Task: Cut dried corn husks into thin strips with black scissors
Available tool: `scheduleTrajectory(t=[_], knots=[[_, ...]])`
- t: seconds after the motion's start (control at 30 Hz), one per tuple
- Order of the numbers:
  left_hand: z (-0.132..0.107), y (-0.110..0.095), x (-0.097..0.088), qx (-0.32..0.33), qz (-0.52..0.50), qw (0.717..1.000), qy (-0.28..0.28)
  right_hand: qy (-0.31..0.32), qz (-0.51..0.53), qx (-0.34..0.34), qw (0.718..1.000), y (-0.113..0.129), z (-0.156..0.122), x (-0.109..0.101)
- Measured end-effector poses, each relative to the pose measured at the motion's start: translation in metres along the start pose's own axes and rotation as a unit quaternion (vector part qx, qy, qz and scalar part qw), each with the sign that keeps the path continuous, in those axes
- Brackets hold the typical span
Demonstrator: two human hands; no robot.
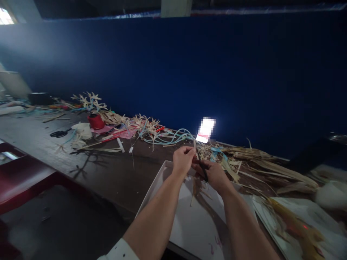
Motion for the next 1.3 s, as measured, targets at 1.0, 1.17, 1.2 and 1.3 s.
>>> scheduleTrajectory(t=[1.0,1.17,1.2,1.3], knots=[[-0.003,0.006,0.014,-0.086,-0.119,0.981,0.128,-0.199,0.216,-0.047,0.955,0.002,-0.003,-0.033],[-0.013,0.006,0.023,-0.064,-0.043,0.969,0.234,-0.196,0.233,-0.076,0.95,0.001,-0.001,-0.034],[-0.013,0.006,0.023,-0.055,-0.028,0.97,0.237,-0.199,0.231,-0.081,0.949,0.001,0.0,-0.035],[-0.013,0.007,0.023,-0.05,0.001,0.97,0.236,-0.209,0.224,-0.09,0.948,0.0,0.001,-0.037]])
Point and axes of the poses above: each hand's wrist, its own z-axis towards the middle knuckle, its own x-axis out of the palm, y = z × x, the point moved 4 cm from there along z, towards the middle knuckle, and after that the axes turned 4 degrees about -z, right-handed, at the moved point
